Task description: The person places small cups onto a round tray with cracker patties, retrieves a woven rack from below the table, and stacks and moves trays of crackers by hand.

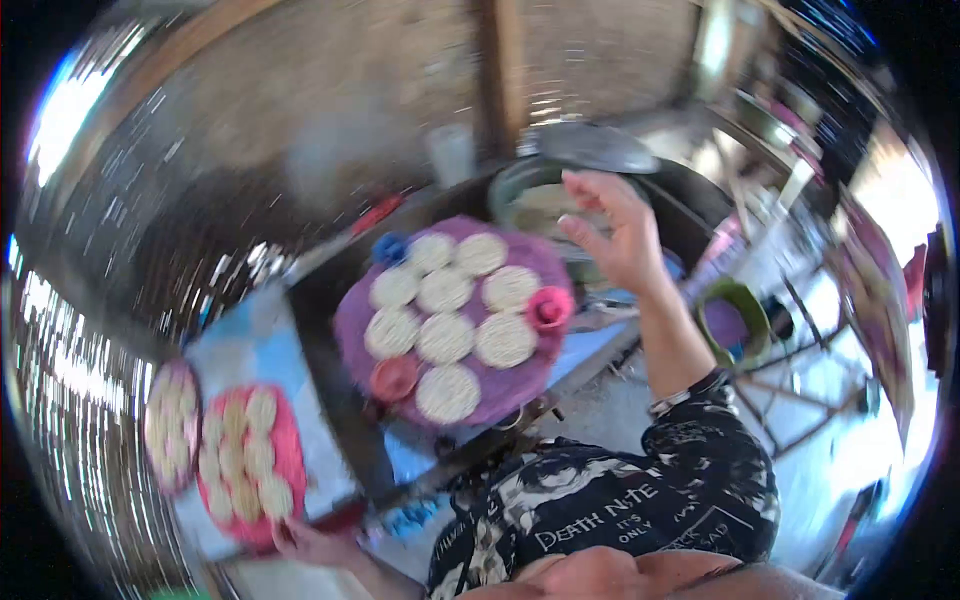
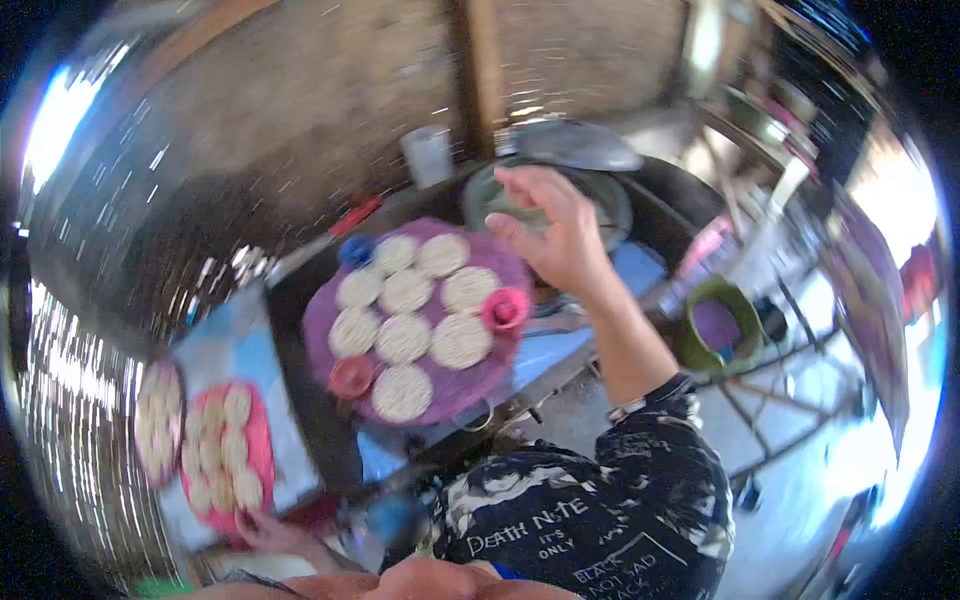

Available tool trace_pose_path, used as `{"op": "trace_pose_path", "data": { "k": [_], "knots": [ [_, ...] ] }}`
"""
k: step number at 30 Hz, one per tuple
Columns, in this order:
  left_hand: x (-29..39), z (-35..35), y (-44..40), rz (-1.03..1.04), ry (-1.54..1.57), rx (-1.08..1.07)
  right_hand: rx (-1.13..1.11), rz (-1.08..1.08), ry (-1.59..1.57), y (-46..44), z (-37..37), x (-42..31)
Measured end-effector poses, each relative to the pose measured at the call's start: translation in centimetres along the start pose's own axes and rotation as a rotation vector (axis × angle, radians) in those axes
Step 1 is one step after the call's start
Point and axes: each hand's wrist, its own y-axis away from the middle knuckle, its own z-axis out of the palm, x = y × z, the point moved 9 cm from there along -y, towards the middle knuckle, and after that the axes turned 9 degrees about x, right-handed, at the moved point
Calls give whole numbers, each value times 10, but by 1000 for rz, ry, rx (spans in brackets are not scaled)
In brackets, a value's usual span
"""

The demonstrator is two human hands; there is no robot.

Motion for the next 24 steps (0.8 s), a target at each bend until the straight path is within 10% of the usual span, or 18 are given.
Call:
{"op": "trace_pose_path", "data": {
  "k": [6, 8, 10, 11, 18, 24],
  "knots": [
    [67, 47, 6, 293, -16, -84, 513, 743, -125, 128, -136, 110],
    [17, 59, 15, 91, 265, -211, 587, 821, -106, 162, -165, 148],
    [46, 51, 37, 569, -58, -158, 626, 909, -129, 194, -180, 179],
    [53, 44, 42, 318, 61, -156, 587, 980, -139, 214, -177, 200],
    [82, -21, 122, -38, 120, -171, -658, 1488, -252, 416, -35, 272],
    [71, -97, 211, -151, -28, -157, -1171, 1653, -277, 543, 39, 265]
  ]
}}
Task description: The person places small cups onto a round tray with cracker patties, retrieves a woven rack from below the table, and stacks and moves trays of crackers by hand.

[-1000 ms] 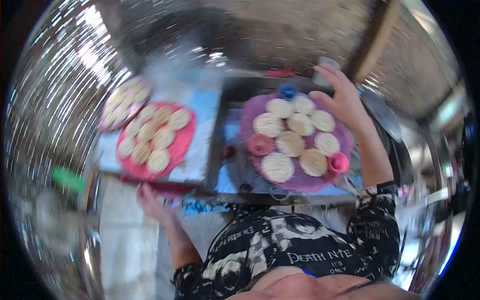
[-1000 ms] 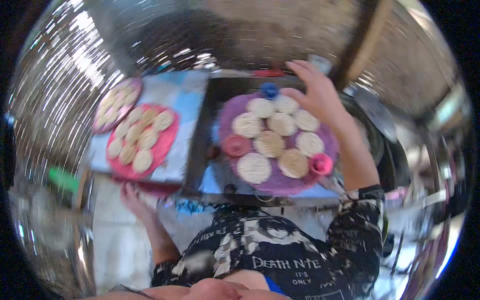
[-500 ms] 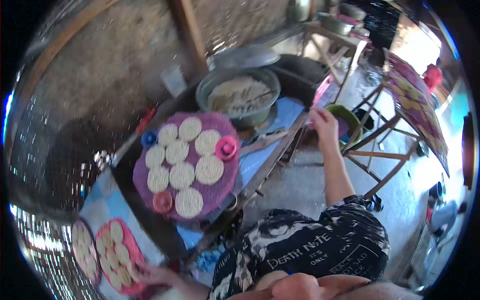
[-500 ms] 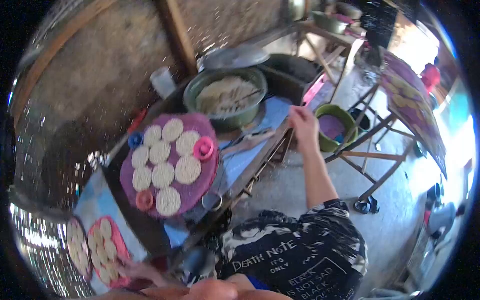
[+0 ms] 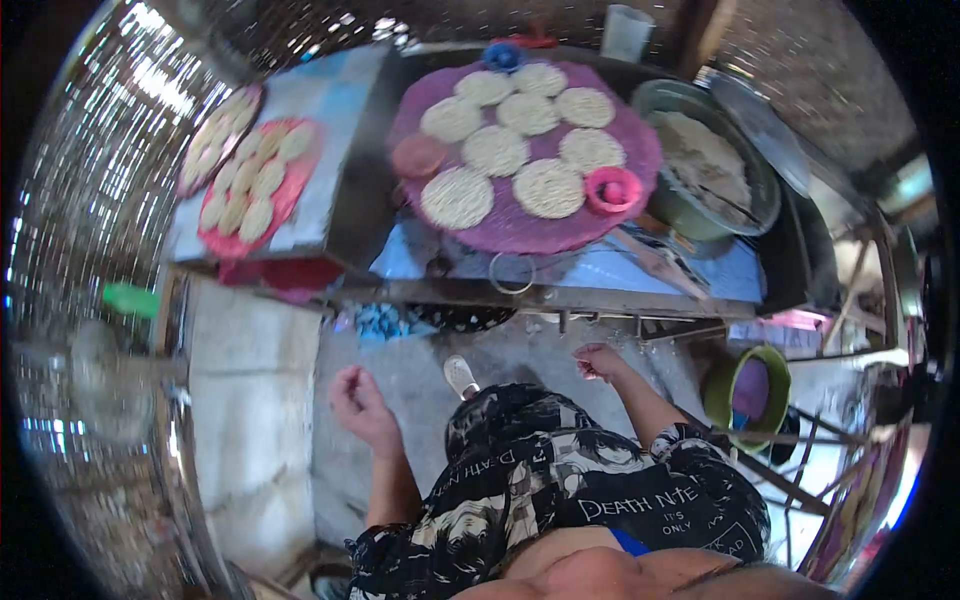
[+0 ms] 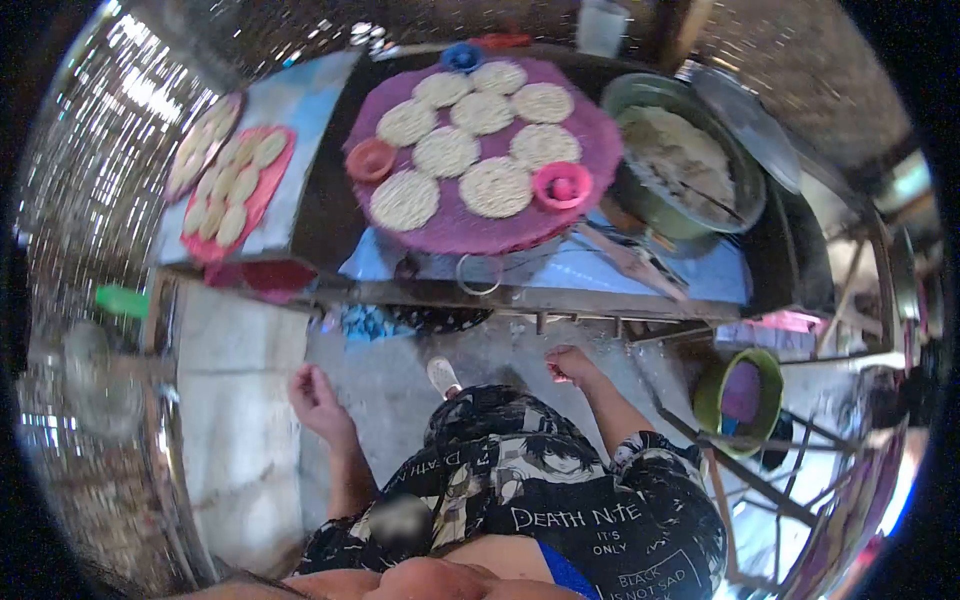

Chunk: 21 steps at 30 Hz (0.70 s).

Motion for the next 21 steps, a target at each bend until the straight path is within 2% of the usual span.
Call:
{"op": "trace_pose_path", "data": {
  "k": [4, 6, 8, 11, 13, 16, 19, 21],
  "knots": [
    [9, -35, 56, 42, -119, -145, -17, 22, 42, -38, 45, 15],
    [-1, -55, 80, -9, -176, -156, -37, 7, 37, -68, 71, 18],
    [-17, -81, 99, -74, -252, -139, -60, -11, 26, -104, 96, 28],
    [-59, -122, 121, -295, -229, -41, -14, -42, -78, -139, 135, 25],
    [-90, -150, 137, -393, -218, 4, 169, -34, -151, -185, 146, 43],
    [-122, -184, 147, -378, -248, 67, 501, -44, -204, -236, 155, 57],
    [-153, -221, 160, -439, -381, 88, 974, 39, 104, -194, 155, 34],
    [-181, -257, 184, -568, -378, 182, 1110, 86, 119, -169, 162, 26]
  ]
}}
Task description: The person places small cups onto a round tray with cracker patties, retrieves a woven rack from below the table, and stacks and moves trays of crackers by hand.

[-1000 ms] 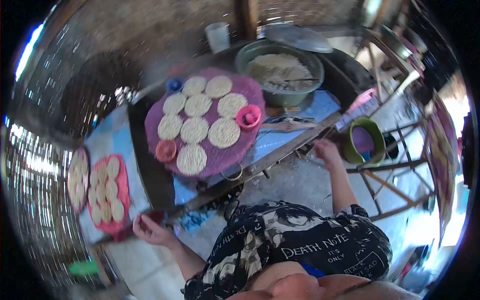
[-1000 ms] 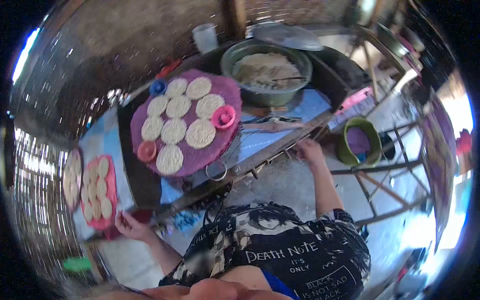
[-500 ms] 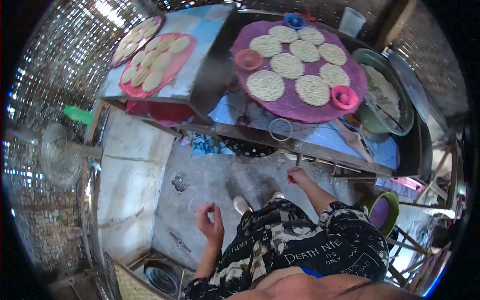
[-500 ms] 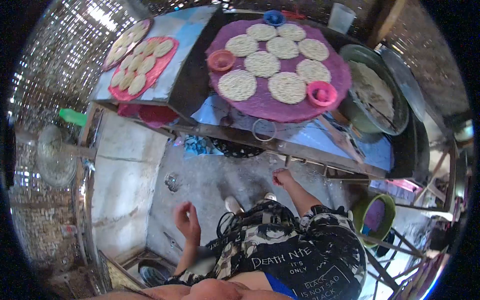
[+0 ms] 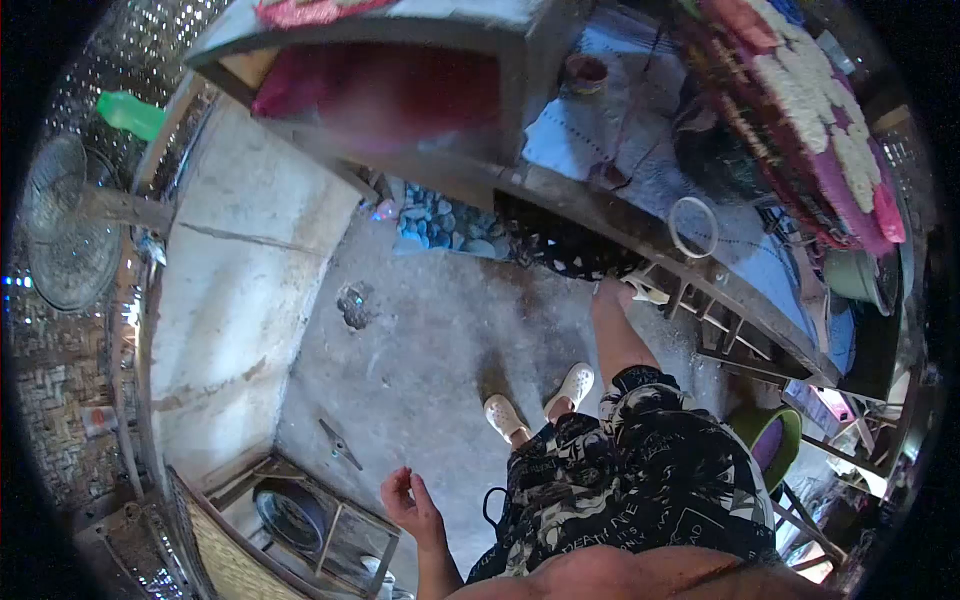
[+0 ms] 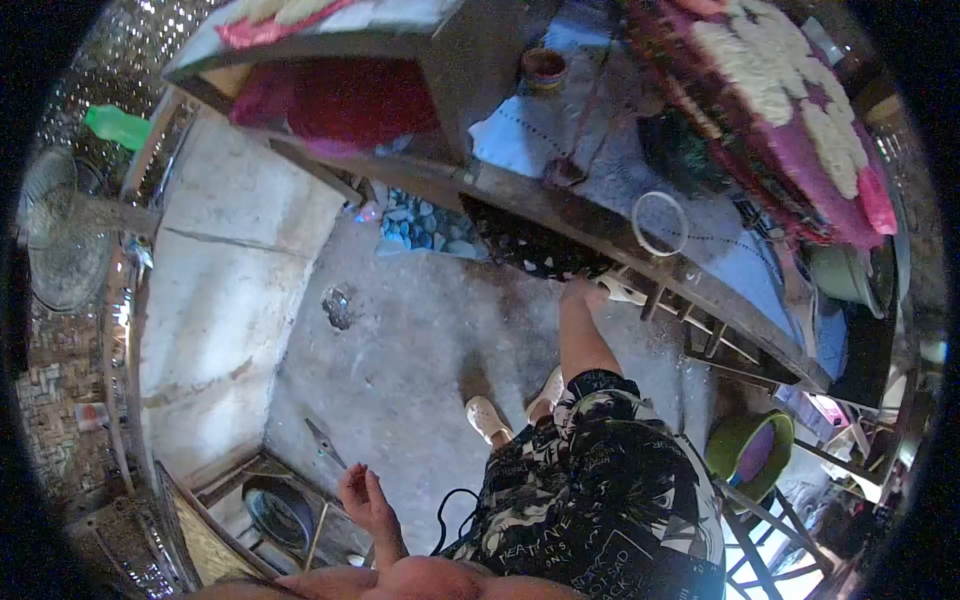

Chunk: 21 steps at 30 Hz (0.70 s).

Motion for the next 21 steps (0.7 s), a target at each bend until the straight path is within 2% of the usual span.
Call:
{"op": "trace_pose_path", "data": {
  "k": [4, 8, 11, 12, 15, 17, 21],
  "knots": [
    [-33, -14, 0, -140, 6, 11, -470, 462, -958, 14, 54, 10],
    [-59, -13, 6, -177, 53, -53, -543, 295, -921, -14, 61, 7],
    [-72, -13, 6, -179, 52, -88, -831, 250, -1021, 0, 56, -10],
    [-74, -13, 6, -184, 51, -96, -870, 312, -1071, 12, 48, -16],
    [-87, -18, 4, -221, 43, -111, -880, 189, -1200, 17, 20, -53],
    [-98, -23, 4, -305, 82, -85, -867, 179, -1369, 16, -1, -82],
    [-111, -28, 2, -449, 69, -67, -946, 179, -1495, -11, 5, -106]
  ]
}}
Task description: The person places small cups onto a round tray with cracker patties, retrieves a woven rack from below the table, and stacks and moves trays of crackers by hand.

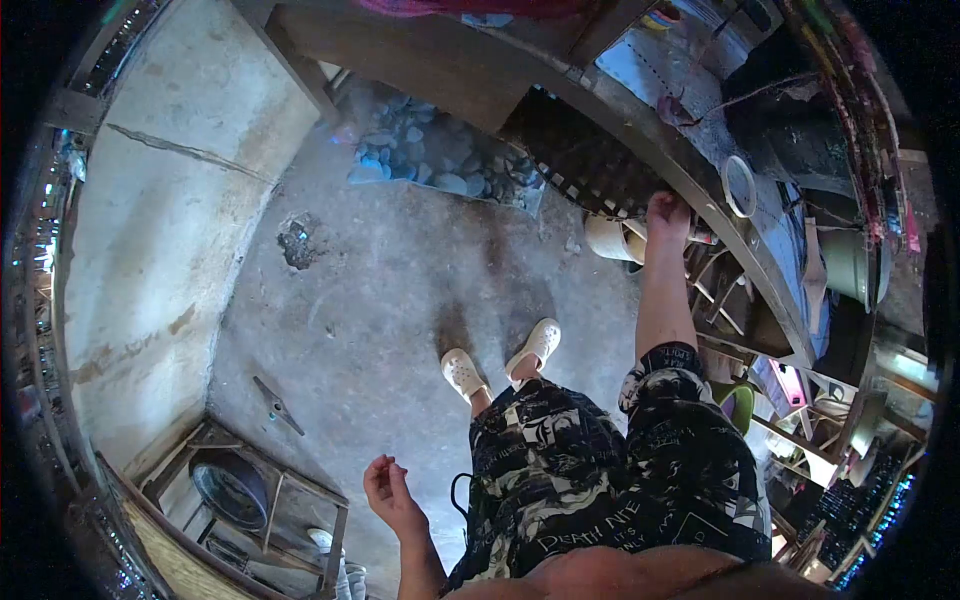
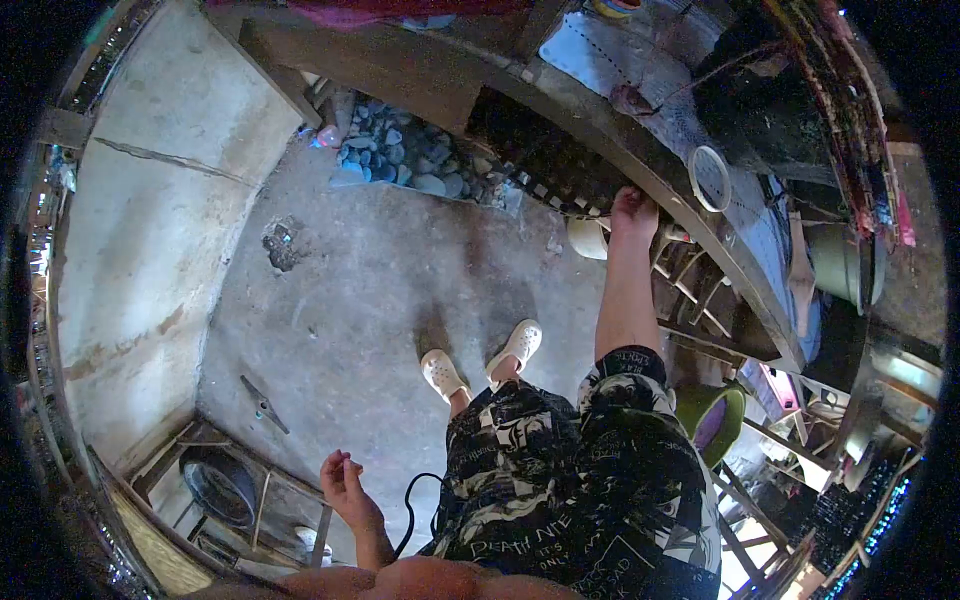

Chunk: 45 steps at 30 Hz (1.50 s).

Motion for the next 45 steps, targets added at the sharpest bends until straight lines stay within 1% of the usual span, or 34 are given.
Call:
{"op": "trace_pose_path", "data": {
  "k": [2, 3, 5, 7, 10, 13, 19, 21, 22, 23, 26, 29, 32, 34, 36, 38, 39, 42, 43, 45],
  "knots": [
    [-3, -1, -2, 22, 32, -9, 2, -51, 43, -1, -2, 5],
    [-5, 0, -3, 32, 50, -16, 80, 38, 28, -2, -11, 20],
    [-7, 2, -3, 36, 28, -29, 119, -10, 59, 10, -18, 40],
    [-12, 5, -5, 22, 17, -41, 115, 103, 134, 14, -30, 67],
    [-20, 8, -9, -13, 8, -49, 40, 197, 556, 19, -50, 94],
    [-23, 12, -12, -25, -10, -52, 157, 92, 787, -18, -99, 57],
    [-32, 29, -16, -65, -6, -76, 197, -307, 390, -44, -67, -91],
    [-35, 36, -15, -64, -28, -94, 8, -297, 333, -64, -50, -114],
    [-35, 41, -14, -69, -24, -97, -84, -292, 303, -66, -40, -117],
    [-35, 46, -12, -73, -19, -100, -198, -370, 294, -65, -26, -123],
    [-31, 53, -8, -69, -18, -138, -93, -379, 328, -82, -34, -129],
    [-22, 55, -5, -30, -20, -154, -55, -249, 261, -78, -39, -120],
    [-14, 54, -2, -23, -29, -146, 61, -202, 352, -86, -60, -119],
    [-10, 54, 0, -27, -22, -148, 191, -352, 481, -65, -62, -122],
    [-8, 55, 4, -32, -10, -159, 253, -398, 533, -39, -58, -115],
    [-2, 56, 8, -26, 12, -164, 248, -341, 507, -21, -50, -105],
    [2, 57, 10, -21, 22, -167, 300, -319, 632, -19, -56, -102],
    [12, 53, 16, -14, 41, -169, 415, -173, 535, -1, -61, -100],
    [17, 51, 18, 14, 61, -188, 404, -169, 526, 0, -58, -101],
    [24, 45, 22, 23, 60, -176, 207, -211, 441, 20, -23, -88]
  ]
}}
